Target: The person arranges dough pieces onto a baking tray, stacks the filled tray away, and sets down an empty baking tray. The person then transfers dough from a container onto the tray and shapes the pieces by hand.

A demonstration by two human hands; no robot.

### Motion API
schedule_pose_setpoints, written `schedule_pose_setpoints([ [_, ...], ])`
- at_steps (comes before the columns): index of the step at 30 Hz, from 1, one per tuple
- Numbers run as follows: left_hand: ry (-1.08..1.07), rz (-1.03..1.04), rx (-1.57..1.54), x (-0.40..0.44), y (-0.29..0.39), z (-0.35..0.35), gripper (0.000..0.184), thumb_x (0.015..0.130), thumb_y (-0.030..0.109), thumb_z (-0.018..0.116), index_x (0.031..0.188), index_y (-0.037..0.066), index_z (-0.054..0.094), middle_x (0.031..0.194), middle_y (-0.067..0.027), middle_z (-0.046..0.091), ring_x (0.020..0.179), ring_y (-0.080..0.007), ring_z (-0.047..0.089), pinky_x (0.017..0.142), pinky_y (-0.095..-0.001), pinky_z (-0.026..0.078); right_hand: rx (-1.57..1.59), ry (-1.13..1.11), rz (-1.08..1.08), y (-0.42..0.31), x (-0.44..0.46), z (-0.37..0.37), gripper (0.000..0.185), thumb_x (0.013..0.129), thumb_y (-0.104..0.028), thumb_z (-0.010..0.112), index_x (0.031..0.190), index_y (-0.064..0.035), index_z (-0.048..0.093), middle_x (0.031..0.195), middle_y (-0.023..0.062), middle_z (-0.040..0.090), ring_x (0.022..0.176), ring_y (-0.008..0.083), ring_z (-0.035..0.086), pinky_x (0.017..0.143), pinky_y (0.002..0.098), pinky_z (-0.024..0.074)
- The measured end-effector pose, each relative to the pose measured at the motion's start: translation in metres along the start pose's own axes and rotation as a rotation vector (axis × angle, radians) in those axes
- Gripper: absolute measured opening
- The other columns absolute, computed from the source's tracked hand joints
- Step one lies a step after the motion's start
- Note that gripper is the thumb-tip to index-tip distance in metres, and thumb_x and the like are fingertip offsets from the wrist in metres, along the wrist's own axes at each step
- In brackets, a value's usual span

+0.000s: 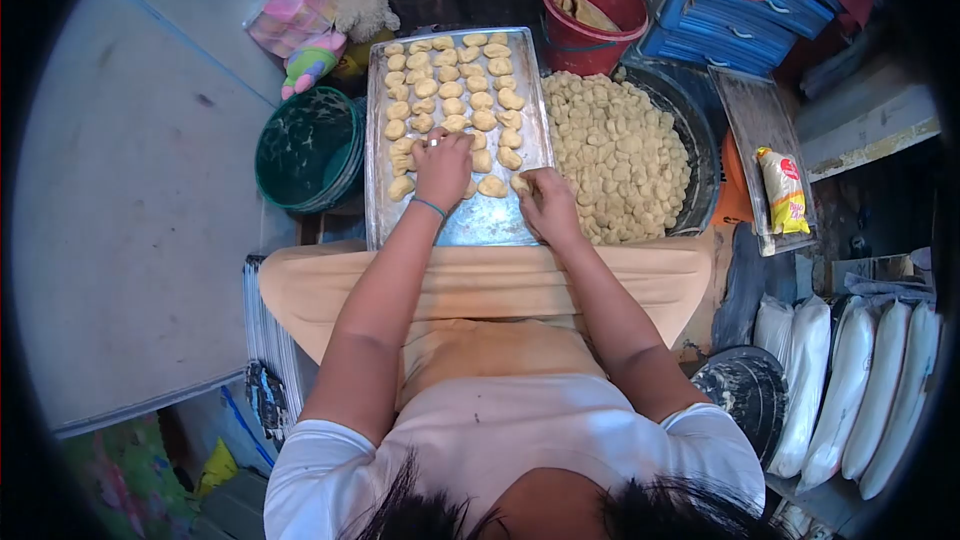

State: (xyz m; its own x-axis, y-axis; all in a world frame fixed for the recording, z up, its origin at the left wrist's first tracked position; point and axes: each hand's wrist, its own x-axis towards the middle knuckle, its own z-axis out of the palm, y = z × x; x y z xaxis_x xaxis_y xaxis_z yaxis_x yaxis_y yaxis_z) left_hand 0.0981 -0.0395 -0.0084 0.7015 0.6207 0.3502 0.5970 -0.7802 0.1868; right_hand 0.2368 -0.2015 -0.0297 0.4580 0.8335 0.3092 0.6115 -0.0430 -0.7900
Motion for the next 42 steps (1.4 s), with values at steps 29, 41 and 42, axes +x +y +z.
schedule_pose_setpoints([
  [29, -0.007, 0.164, -0.027, -0.042, 0.031, -0.001, 0.023, 0.079, 0.026, 0.071, 0.099, 0.014, 0.068, 0.109, -0.0034, 0.057, 0.110, -0.0254, 0.049, 0.095, -0.0497, 0.030, -0.096, 0.017, -0.042, -0.005, 0.048, -0.009, 0.010, 0.081, -0.008, 0.067, 0.090, -0.0033, 0.066, 0.087, 0.0141, 0.061, 0.085, 0.0332, 0.063, 0.075, 0.0387, 0.0516],
  [41, 0.227, -0.302, -0.075, -0.087, -0.030, -0.041, 0.036, 0.079, 0.020, 0.070, 0.114, 0.012, 0.064, 0.116, -0.0075, 0.056, 0.114, -0.0281, 0.048, 0.094, -0.0451, 0.034, 0.030, -0.008, -0.104, 0.008, 0.009, 0.001, 0.008, 0.084, -0.008, 0.069, 0.088, -0.0012, 0.065, 0.085, 0.0149, 0.060, 0.081, 0.0328, 0.061, 0.072, 0.0388, 0.0496],
  [42, 0.256, -0.338, -0.073, -0.087, -0.036, -0.045, 0.037, 0.079, 0.020, 0.071, 0.115, 0.012, 0.064, 0.117, -0.0076, 0.056, 0.114, -0.0283, 0.048, 0.094, -0.0446, 0.034, 0.010, -0.022, -0.119, 0.010, 0.012, 0.003, 0.008, 0.083, -0.007, 0.068, 0.088, -0.0013, 0.066, 0.085, 0.0147, 0.060, 0.081, 0.0329, 0.060, 0.072, 0.0395, 0.0492],
])
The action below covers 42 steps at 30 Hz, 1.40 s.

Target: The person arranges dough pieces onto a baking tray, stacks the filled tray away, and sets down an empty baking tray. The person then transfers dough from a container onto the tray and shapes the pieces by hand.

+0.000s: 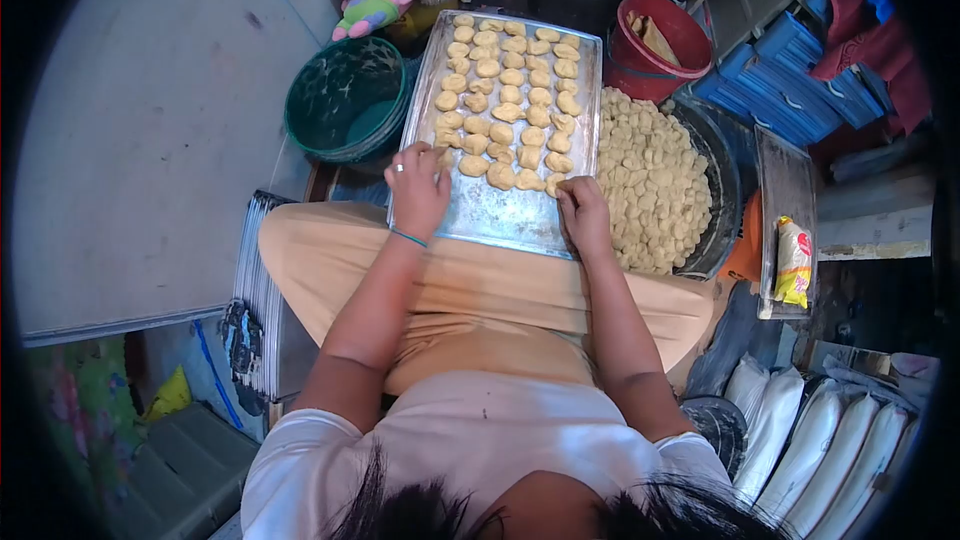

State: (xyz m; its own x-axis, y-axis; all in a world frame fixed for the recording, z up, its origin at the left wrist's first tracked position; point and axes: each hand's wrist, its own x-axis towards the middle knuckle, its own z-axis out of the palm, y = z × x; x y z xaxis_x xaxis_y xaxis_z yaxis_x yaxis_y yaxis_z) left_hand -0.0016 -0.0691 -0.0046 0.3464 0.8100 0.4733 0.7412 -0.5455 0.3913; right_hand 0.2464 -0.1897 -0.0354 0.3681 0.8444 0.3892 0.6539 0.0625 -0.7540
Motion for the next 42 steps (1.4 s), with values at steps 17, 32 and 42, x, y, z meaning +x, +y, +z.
schedule_pose_setpoints([
  [17, -0.210, 0.276, 0.005, 0.001, 0.011, 0.019, 0.028, 0.080, 0.016, 0.066, 0.107, 0.011, 0.066, 0.116, -0.0069, 0.060, 0.117, -0.0276, 0.051, 0.099, -0.0473, 0.030, -0.389, -0.299, -0.252, -0.047, 0.014, 0.042, 0.043, 0.083, -0.018, 0.067, 0.125, -0.0174, 0.062, 0.119, 0.0038, 0.058, 0.110, 0.0252, 0.051, 0.093, 0.0442, 0.0335],
  [32, -0.399, 0.226, 0.239, 0.041, 0.023, 0.044, 0.065, 0.097, 0.048, 0.045, 0.149, 0.011, 0.036, 0.160, -0.0131, 0.022, 0.148, -0.0319, 0.019, 0.114, -0.0625, 0.001, -0.207, 0.132, 0.266, 0.051, 0.022, -0.021, 0.060, 0.085, -0.033, 0.067, 0.136, -0.0072, 0.049, 0.140, 0.0184, 0.047, 0.134, 0.0346, 0.039, 0.114, 0.0489, 0.0247],
  [42, -0.570, 0.420, 0.035, -0.028, 0.087, 0.040, 0.066, 0.090, 0.054, 0.053, 0.144, 0.017, 0.045, 0.158, -0.0160, 0.023, 0.147, -0.0374, 0.017, 0.112, -0.0662, 0.005, -0.695, -0.427, 1.235, 0.235, -0.118, -0.022, 0.103, 0.062, -0.037, 0.088, 0.148, -0.0252, 0.033, 0.153, 0.0203, 0.020, 0.136, 0.0504, 0.030, 0.107, 0.0568, 0.0368],
])
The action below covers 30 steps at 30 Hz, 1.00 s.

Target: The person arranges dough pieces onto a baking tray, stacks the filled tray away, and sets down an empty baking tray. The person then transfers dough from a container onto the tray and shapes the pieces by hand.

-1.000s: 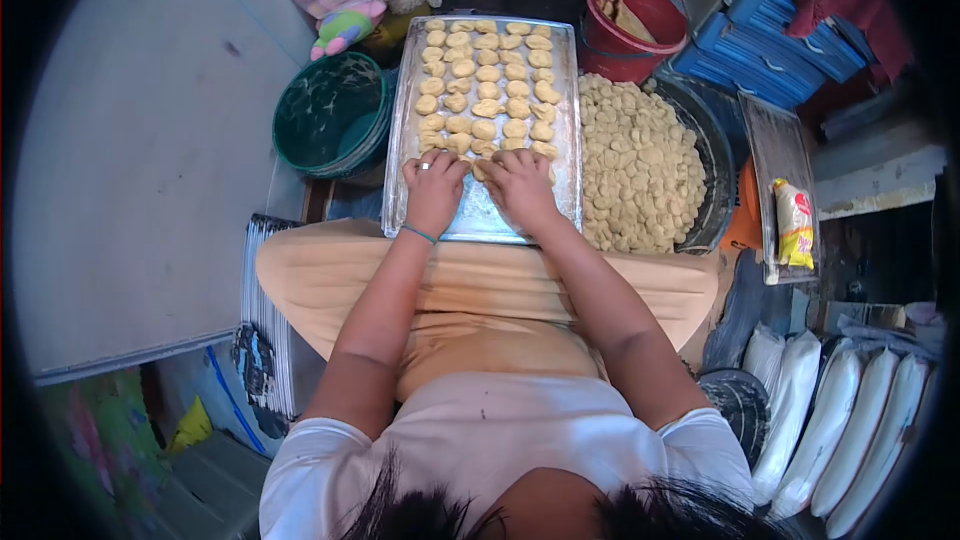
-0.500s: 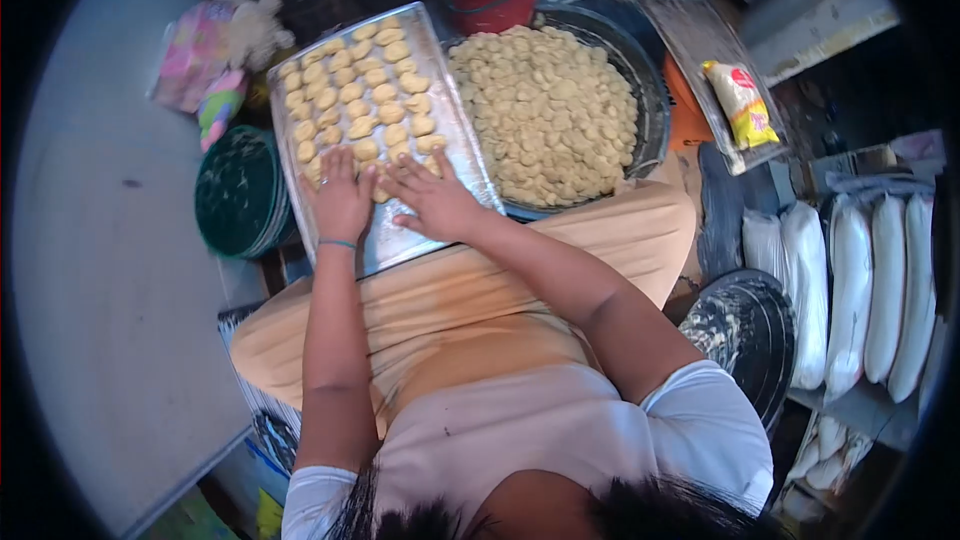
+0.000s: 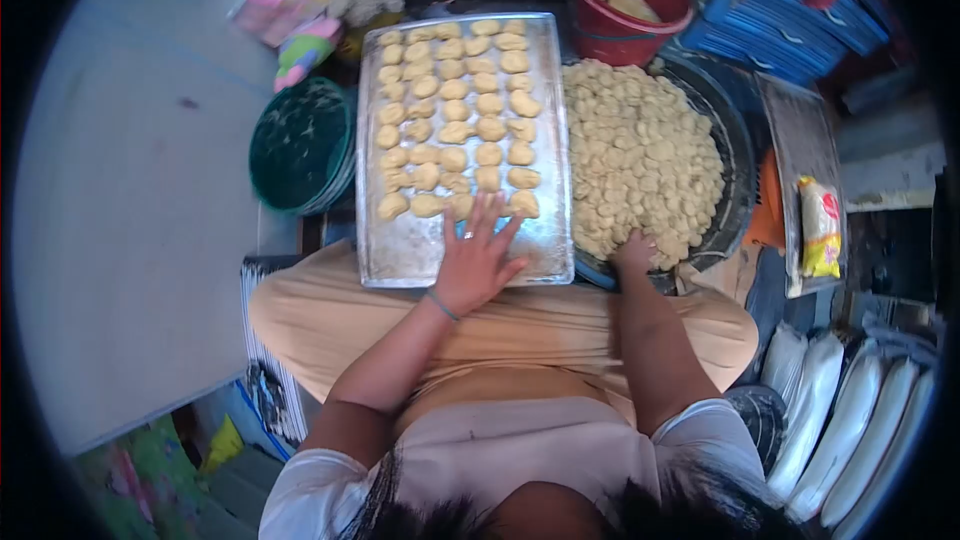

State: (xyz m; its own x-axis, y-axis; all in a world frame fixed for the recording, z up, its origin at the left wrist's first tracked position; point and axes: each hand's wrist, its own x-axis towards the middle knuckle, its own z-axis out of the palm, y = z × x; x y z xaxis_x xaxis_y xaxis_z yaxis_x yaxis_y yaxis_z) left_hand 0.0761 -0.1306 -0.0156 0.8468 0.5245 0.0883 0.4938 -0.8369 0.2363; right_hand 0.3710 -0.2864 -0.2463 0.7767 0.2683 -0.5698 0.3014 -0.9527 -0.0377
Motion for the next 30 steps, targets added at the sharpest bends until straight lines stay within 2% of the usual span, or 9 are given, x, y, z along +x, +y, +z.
schedule_pose_setpoints([
  [3, 0.051, 0.032, -0.078, 0.005, 0.005, -0.002, 0.061, 0.090, 0.051, 0.056, 0.140, 0.016, 0.049, 0.157, -0.0152, 0.027, 0.146, -0.0372, 0.020, 0.111, -0.0665, 0.007, -0.008, 0.040, -0.128, 0.020, 0.028, -0.020, 0.075, 0.063, -0.027, 0.084, 0.131, -0.0170, 0.055, 0.140, 0.0207, 0.038, 0.122, 0.0456, 0.048, 0.100, 0.0512, 0.0448],
  [6, 0.082, 0.050, -0.078, -0.001, 0.003, -0.007, 0.055, 0.090, 0.048, 0.058, 0.134, 0.015, 0.055, 0.154, -0.0159, 0.032, 0.146, -0.0374, 0.022, 0.112, -0.0656, 0.008, 0.292, 0.245, -0.143, 0.042, 0.043, -0.012, 0.055, 0.065, -0.020, 0.078, 0.117, -0.0096, 0.064, 0.124, 0.0222, 0.055, 0.108, 0.0407, 0.060, 0.094, 0.0438, 0.0495],
  [10, 0.191, -0.013, -0.119, -0.014, -0.005, -0.014, 0.050, 0.090, 0.044, 0.061, 0.128, 0.012, 0.059, 0.151, -0.0179, 0.035, 0.144, -0.0383, 0.025, 0.113, -0.0612, 0.012, 0.686, 0.387, -0.020, 0.044, 0.046, -0.024, 0.049, 0.066, -0.013, 0.069, 0.113, 0.0007, 0.062, 0.084, 0.0203, 0.068, 0.080, 0.0345, 0.067, 0.074, 0.0410, 0.0518],
  [14, 0.258, -0.041, -0.251, -0.020, -0.009, -0.028, 0.041, 0.091, 0.036, 0.061, 0.122, 0.009, 0.063, 0.148, -0.0174, 0.039, 0.143, -0.0373, 0.027, 0.114, -0.0537, 0.017, 1.045, 0.401, 0.099, 0.025, 0.037, -0.060, 0.040, 0.068, -0.009, 0.067, 0.107, 0.0005, 0.063, 0.088, 0.0171, 0.069, 0.078, 0.0304, 0.066, 0.070, 0.0391, 0.0507],
  [19, 0.323, 0.087, -0.420, -0.026, -0.006, -0.039, 0.034, 0.091, 0.031, 0.064, 0.116, 0.007, 0.065, 0.138, -0.0163, 0.049, 0.135, -0.0359, 0.039, 0.111, -0.0482, 0.027, 1.032, 0.528, 0.054, 0.013, 0.000, -0.119, 0.043, 0.072, -0.004, 0.065, 0.114, -0.0012, 0.061, 0.092, 0.0128, 0.066, 0.081, 0.0245, 0.062, 0.073, 0.0362, 0.0492],
  [20, 0.314, 0.119, -0.477, -0.024, -0.007, -0.039, 0.034, 0.091, 0.031, 0.064, 0.115, 0.007, 0.065, 0.133, -0.0159, 0.052, 0.131, -0.0354, 0.043, 0.109, -0.0472, 0.030, 1.430, 0.404, -0.105, 0.024, 0.025, -0.114, 0.040, 0.073, -0.001, 0.063, 0.113, -0.0012, 0.062, 0.091, 0.0102, 0.065, 0.078, 0.0238, 0.061, 0.071, 0.0366, 0.0490],
  [25, 0.222, 0.136, -1.055, -0.011, 0.003, -0.034, 0.030, 0.092, 0.027, 0.065, 0.110, 0.003, 0.066, 0.117, -0.0158, 0.062, 0.115, -0.0329, 0.056, 0.097, -0.0369, 0.044, 1.708, 0.172, -0.410, -0.007, -0.072, -0.180, 0.039, 0.076, 0.007, 0.052, 0.114, -0.0002, 0.054, 0.104, 0.0117, 0.062, 0.089, 0.0255, 0.065, 0.072, 0.0417, 0.0573],
  [29, 0.000, -0.235, -1.761, -0.003, 0.015, -0.021, 0.062, 0.098, 0.048, 0.052, 0.143, 0.007, 0.040, 0.134, -0.0122, 0.050, 0.124, -0.0233, 0.050, 0.099, -0.0363, 0.046, 1.772, -0.072, -0.698, -0.060, -0.175, -0.206, 0.043, 0.076, 0.010, 0.050, 0.116, -0.0041, 0.056, 0.105, 0.0093, 0.064, 0.094, 0.0192, 0.065, 0.079, 0.0331, 0.0560],
  [30, -0.064, -0.281, -1.829, 0.001, 0.018, -0.028, 0.077, 0.097, 0.060, 0.044, 0.152, 0.011, 0.022, 0.140, -0.0135, 0.043, 0.126, -0.0271, 0.047, 0.099, -0.0399, 0.046, 1.752, -0.158, -0.734, -0.075, -0.199, -0.206, 0.044, 0.075, 0.010, 0.050, 0.117, -0.0042, 0.056, 0.106, 0.0094, 0.064, 0.095, 0.0195, 0.065, 0.080, 0.0337, 0.0559],
])
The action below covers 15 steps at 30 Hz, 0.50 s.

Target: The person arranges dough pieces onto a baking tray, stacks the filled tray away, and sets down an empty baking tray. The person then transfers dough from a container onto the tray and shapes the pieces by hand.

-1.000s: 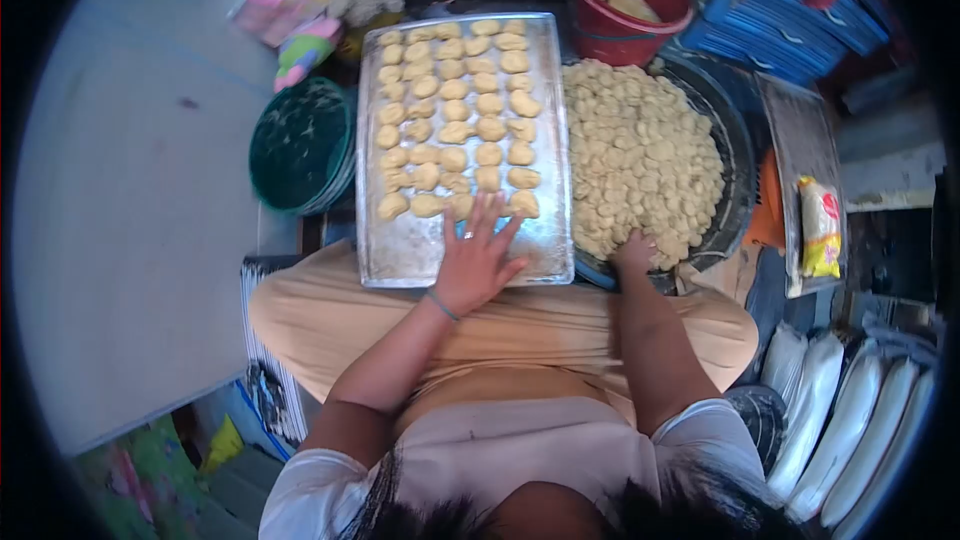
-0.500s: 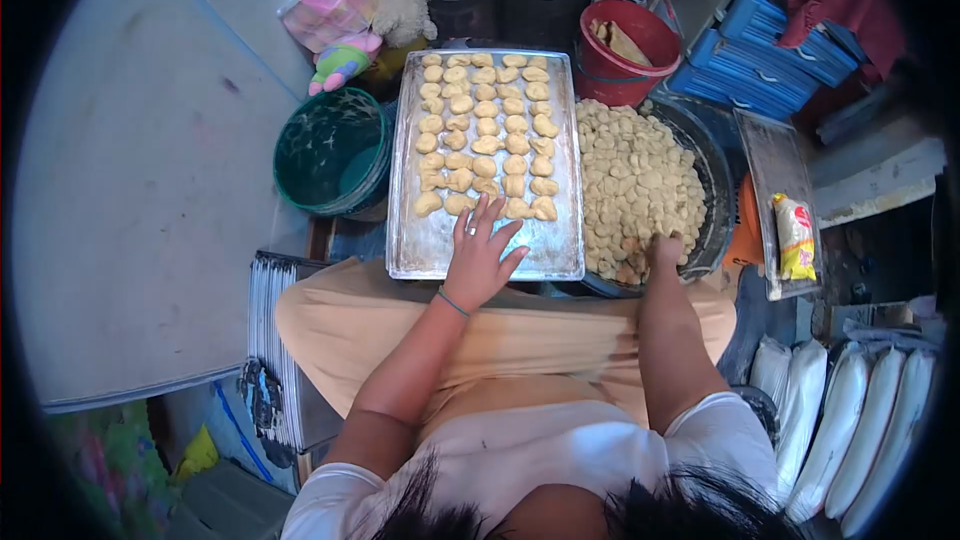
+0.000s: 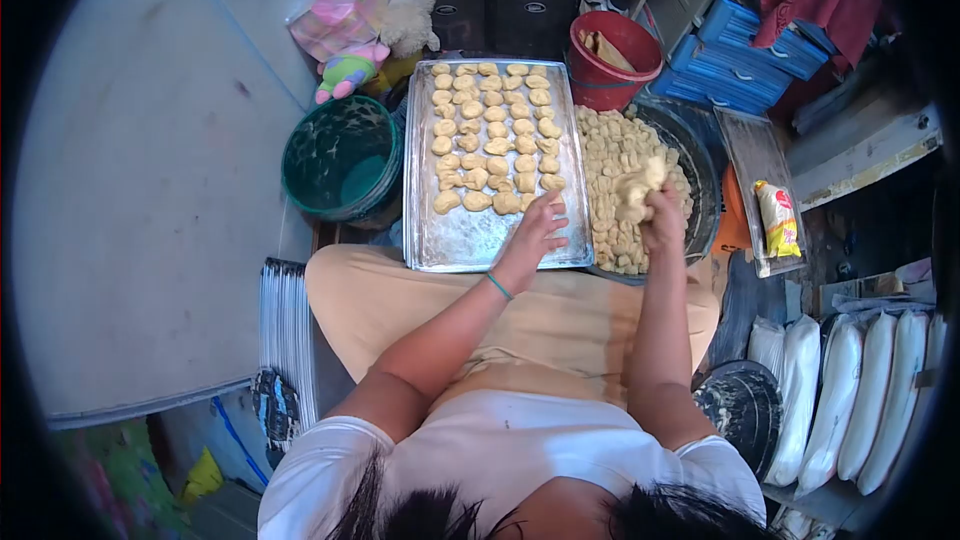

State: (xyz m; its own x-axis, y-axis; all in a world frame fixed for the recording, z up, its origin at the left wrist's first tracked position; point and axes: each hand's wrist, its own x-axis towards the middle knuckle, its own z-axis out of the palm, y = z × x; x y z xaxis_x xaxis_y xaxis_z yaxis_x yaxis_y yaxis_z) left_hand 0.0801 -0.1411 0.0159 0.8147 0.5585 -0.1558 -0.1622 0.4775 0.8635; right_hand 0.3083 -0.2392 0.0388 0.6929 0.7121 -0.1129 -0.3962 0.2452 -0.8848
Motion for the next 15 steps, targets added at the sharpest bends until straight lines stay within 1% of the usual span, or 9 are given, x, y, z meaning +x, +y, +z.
schedule_pose_setpoints([
  [1, 0.035, 0.008, -0.126, 0.000, 0.008, 0.006, 0.078, 0.096, 0.061, 0.043, 0.152, 0.010, 0.021, 0.140, -0.0139, 0.042, 0.126, -0.0278, 0.047, 0.099, -0.0413, 0.045, 0.010, -0.071, 0.041, 0.001, -0.012, 0.024, 0.045, 0.075, 0.010, 0.050, 0.117, -0.0043, 0.055, 0.106, 0.0095, 0.064, 0.095, 0.0199, 0.065, 0.081, 0.0342, 0.0558],
  [3, 0.106, 0.022, -0.380, -0.006, 0.020, 0.021, 0.081, 0.096, 0.063, 0.041, 0.152, 0.009, 0.018, 0.142, -0.0145, 0.040, 0.127, -0.0293, 0.046, 0.100, -0.0442, 0.045, -0.104, -0.110, 0.055, 0.014, -0.035, 0.069, 0.044, 0.075, 0.009, 0.050, 0.117, -0.0025, 0.056, 0.109, 0.0097, 0.064, 0.096, 0.0210, 0.065, 0.081, 0.0341, 0.0552],
  [5, 0.150, 0.067, -0.517, -0.001, 0.020, 0.024, 0.075, 0.095, 0.063, 0.043, 0.147, 0.009, 0.033, 0.135, -0.0120, 0.049, 0.124, -0.0266, 0.050, 0.102, -0.0441, 0.044, -0.762, -0.145, -0.062, 0.036, -0.050, 0.096, 0.042, 0.075, 0.007, 0.053, 0.116, -0.0011, 0.057, 0.110, 0.0129, 0.063, 0.093, 0.0283, 0.064, 0.081, 0.0358, 0.0537],
  [6, 0.166, 0.075, -0.558, 0.003, 0.012, 0.017, 0.071, 0.095, 0.061, 0.045, 0.144, 0.010, 0.038, 0.132, -0.0111, 0.053, 0.122, -0.0258, 0.052, 0.102, -0.0434, 0.044, -0.830, -0.216, -0.296, 0.052, -0.055, 0.103, 0.041, 0.075, 0.004, 0.053, 0.115, -0.0002, 0.058, 0.106, 0.0146, 0.062, 0.092, 0.0298, 0.063, 0.081, 0.0375, 0.0521],
  [7, 0.181, 0.083, -0.599, 0.005, 0.007, 0.011, 0.067, 0.095, 0.060, 0.047, 0.140, 0.010, 0.044, 0.128, -0.0102, 0.056, 0.120, -0.0250, 0.054, 0.102, -0.0427, 0.044, -0.890, -0.284, -0.532, 0.069, -0.057, 0.108, 0.040, 0.075, 0.001, 0.054, 0.115, 0.0006, 0.058, 0.101, 0.0162, 0.060, 0.091, 0.0313, 0.061, 0.080, 0.0393, 0.0504],
  [9, 0.206, 0.043, -0.680, -0.004, 0.010, 0.002, 0.045, 0.097, 0.049, 0.050, 0.120, 0.012, 0.059, 0.111, -0.0044, 0.066, 0.104, -0.0199, 0.063, 0.095, -0.0370, 0.049, -0.953, -0.260, -0.682, 0.089, -0.062, 0.119, 0.044, 0.074, -0.003, 0.063, 0.117, -0.0006, 0.057, 0.103, 0.0176, 0.059, 0.103, 0.0389, 0.054, 0.093, 0.0449, 0.0412],
  [10, 0.229, 0.000, -0.728, -0.008, 0.010, -0.004, 0.042, 0.097, 0.045, 0.051, 0.118, 0.010, 0.059, 0.112, -0.0066, 0.065, 0.106, -0.0219, 0.062, 0.097, -0.0380, 0.048, -0.998, -0.292, -0.650, 0.091, -0.068, 0.124, 0.044, 0.075, -0.007, 0.064, 0.118, -0.0005, 0.057, 0.106, 0.0175, 0.058, 0.106, 0.0379, 0.052, 0.094, 0.0454, 0.0384],
  [12, 0.200, 0.061, -0.732, -0.020, 0.007, -0.016, 0.042, 0.097, 0.043, 0.050, 0.118, 0.008, 0.058, 0.115, -0.0092, 0.064, 0.108, -0.0244, 0.062, 0.099, -0.0395, 0.047, -1.086, -0.359, -0.575, 0.092, -0.081, 0.131, 0.045, 0.078, -0.015, 0.065, 0.119, -0.0003, 0.055, 0.111, 0.0172, 0.055, 0.113, 0.0360, 0.047, 0.097, 0.0465, 0.0329],
  [15, 0.174, 0.098, -0.783, -0.030, -0.005, -0.031, 0.041, 0.096, 0.041, 0.048, 0.119, 0.008, 0.058, 0.116, -0.0101, 0.064, 0.108, -0.0253, 0.061, 0.100, -0.0395, 0.047, -0.940, -0.449, -0.635, 0.095, -0.097, 0.138, 0.047, 0.082, -0.026, 0.063, 0.121, -0.0015, 0.053, 0.123, 0.0179, 0.050, 0.116, 0.0356, 0.043, 0.099, 0.0467, 0.0292],
])
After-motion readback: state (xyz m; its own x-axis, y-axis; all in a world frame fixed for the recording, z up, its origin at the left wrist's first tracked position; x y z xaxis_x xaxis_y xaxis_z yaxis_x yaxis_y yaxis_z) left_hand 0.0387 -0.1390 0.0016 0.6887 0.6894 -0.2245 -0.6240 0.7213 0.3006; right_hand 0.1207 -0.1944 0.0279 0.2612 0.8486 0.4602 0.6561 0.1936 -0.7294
